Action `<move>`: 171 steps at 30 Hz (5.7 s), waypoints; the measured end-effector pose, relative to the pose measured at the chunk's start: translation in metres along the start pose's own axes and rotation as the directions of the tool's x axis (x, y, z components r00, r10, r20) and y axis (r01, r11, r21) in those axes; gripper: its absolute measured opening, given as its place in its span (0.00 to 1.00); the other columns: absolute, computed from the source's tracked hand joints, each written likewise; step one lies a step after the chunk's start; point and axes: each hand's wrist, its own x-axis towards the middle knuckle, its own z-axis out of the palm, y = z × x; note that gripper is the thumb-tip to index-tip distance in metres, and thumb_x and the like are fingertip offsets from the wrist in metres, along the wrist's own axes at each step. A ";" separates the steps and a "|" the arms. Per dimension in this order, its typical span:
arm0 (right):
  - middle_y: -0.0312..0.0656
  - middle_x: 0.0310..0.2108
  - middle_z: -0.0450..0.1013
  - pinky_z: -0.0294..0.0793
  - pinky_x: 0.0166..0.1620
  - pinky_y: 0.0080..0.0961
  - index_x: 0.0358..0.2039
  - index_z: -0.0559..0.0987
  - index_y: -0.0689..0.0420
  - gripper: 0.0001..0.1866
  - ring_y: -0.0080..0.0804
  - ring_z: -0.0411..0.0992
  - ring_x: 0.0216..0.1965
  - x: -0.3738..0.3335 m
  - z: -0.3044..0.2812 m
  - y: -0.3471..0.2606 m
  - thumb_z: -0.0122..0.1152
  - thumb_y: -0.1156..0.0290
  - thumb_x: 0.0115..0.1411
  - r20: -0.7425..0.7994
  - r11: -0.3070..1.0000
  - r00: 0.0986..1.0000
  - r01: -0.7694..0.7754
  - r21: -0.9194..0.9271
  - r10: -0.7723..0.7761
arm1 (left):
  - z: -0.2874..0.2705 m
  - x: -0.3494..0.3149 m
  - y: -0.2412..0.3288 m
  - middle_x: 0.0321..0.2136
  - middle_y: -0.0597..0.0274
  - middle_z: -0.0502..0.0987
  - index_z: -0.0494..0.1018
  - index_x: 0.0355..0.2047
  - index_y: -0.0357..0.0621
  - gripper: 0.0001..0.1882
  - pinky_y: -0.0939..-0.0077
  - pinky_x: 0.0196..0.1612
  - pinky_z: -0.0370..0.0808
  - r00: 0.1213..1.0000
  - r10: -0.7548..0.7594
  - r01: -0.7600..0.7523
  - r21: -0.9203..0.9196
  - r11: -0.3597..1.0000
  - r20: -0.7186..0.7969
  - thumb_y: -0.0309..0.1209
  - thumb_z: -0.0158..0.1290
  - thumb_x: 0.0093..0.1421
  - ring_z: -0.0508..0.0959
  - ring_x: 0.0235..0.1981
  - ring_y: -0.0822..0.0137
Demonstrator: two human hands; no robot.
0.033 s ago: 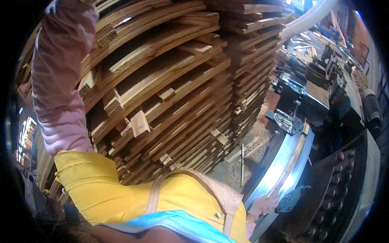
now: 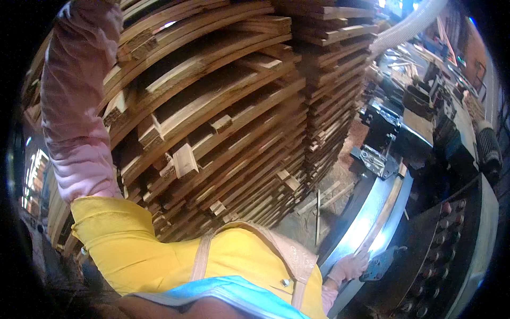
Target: The person takes wood planks from a stack and feeds them one at a time into a woodworking machine, then returns them to the stack.
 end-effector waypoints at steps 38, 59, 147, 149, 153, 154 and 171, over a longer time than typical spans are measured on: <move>0.58 0.50 0.77 0.76 0.52 0.46 0.70 0.62 0.53 0.47 0.58 0.77 0.50 0.127 -0.267 -0.218 0.74 0.65 0.50 -0.257 0.182 0.623 0.551 0.815 -0.739 | 0.098 -0.002 0.079 0.23 0.62 0.81 0.80 0.24 0.47 0.21 0.66 0.35 0.82 0.875 0.444 -0.423 -0.140 0.895 0.193 0.52 0.63 0.57 0.84 0.27 0.62; 0.46 0.60 0.74 0.71 0.62 0.40 0.72 0.61 0.53 0.38 0.44 0.71 0.60 0.134 -0.010 -0.072 0.60 0.54 0.67 0.058 0.929 0.952 -0.305 0.208 0.300 | 0.180 -0.126 -0.221 0.36 0.54 0.81 0.79 0.38 0.44 0.15 0.63 0.44 0.81 0.527 -0.629 0.505 0.385 0.772 0.571 0.42 0.60 0.60 0.83 0.38 0.54; 0.45 0.62 0.70 0.70 0.61 0.49 0.69 0.67 0.46 0.34 0.53 0.70 0.59 0.006 -0.014 -0.025 0.65 0.61 0.62 0.194 0.991 0.981 -0.055 0.123 0.031 | 0.179 -0.060 -0.103 0.48 0.46 0.82 0.77 0.55 0.43 0.24 0.51 0.47 0.81 0.765 -0.504 0.385 0.343 0.857 0.400 0.45 0.58 0.65 0.83 0.48 0.46; 0.43 0.62 0.70 0.71 0.61 0.48 0.67 0.69 0.45 0.32 0.51 0.69 0.60 -0.048 -0.040 -0.015 0.65 0.62 0.62 0.174 0.991 0.983 -0.084 0.103 0.066 | 0.187 -0.054 -0.098 0.48 0.45 0.82 0.77 0.54 0.42 0.24 0.51 0.47 0.81 0.727 -0.523 0.380 0.374 0.846 0.444 0.45 0.58 0.65 0.83 0.48 0.46; 0.38 0.59 0.72 0.74 0.54 0.44 0.60 0.76 0.44 0.22 0.44 0.69 0.59 -0.049 -0.039 -0.018 0.59 0.59 0.65 0.038 0.995 0.994 -0.099 0.022 0.099 | 0.190 -0.062 -0.096 0.49 0.45 0.82 0.77 0.54 0.41 0.23 0.51 0.46 0.81 0.595 -0.598 0.348 0.498 0.794 0.537 0.44 0.58 0.65 0.83 0.47 0.47; 0.37 0.57 0.73 0.75 0.51 0.43 0.57 0.78 0.44 0.19 0.42 0.69 0.59 -0.033 -0.031 -0.024 0.57 0.58 0.67 -0.079 1.000 0.997 -0.022 0.006 0.022 | 0.184 -0.071 -0.094 0.49 0.45 0.82 0.78 0.53 0.40 0.23 0.51 0.46 0.81 0.546 -0.620 0.333 0.533 0.778 0.563 0.44 0.58 0.65 0.83 0.47 0.47; 0.52 0.64 0.69 0.68 0.67 0.36 0.72 0.63 0.57 0.48 0.49 0.69 0.66 0.197 -0.173 -0.168 0.78 0.66 0.53 -0.423 -0.186 0.776 0.382 0.905 -0.467 | 0.163 0.009 0.173 0.23 0.56 0.81 0.78 0.29 0.40 0.07 0.55 0.29 0.83 0.894 0.430 -0.288 0.571 0.769 -0.129 0.32 0.60 0.56 0.83 0.26 0.57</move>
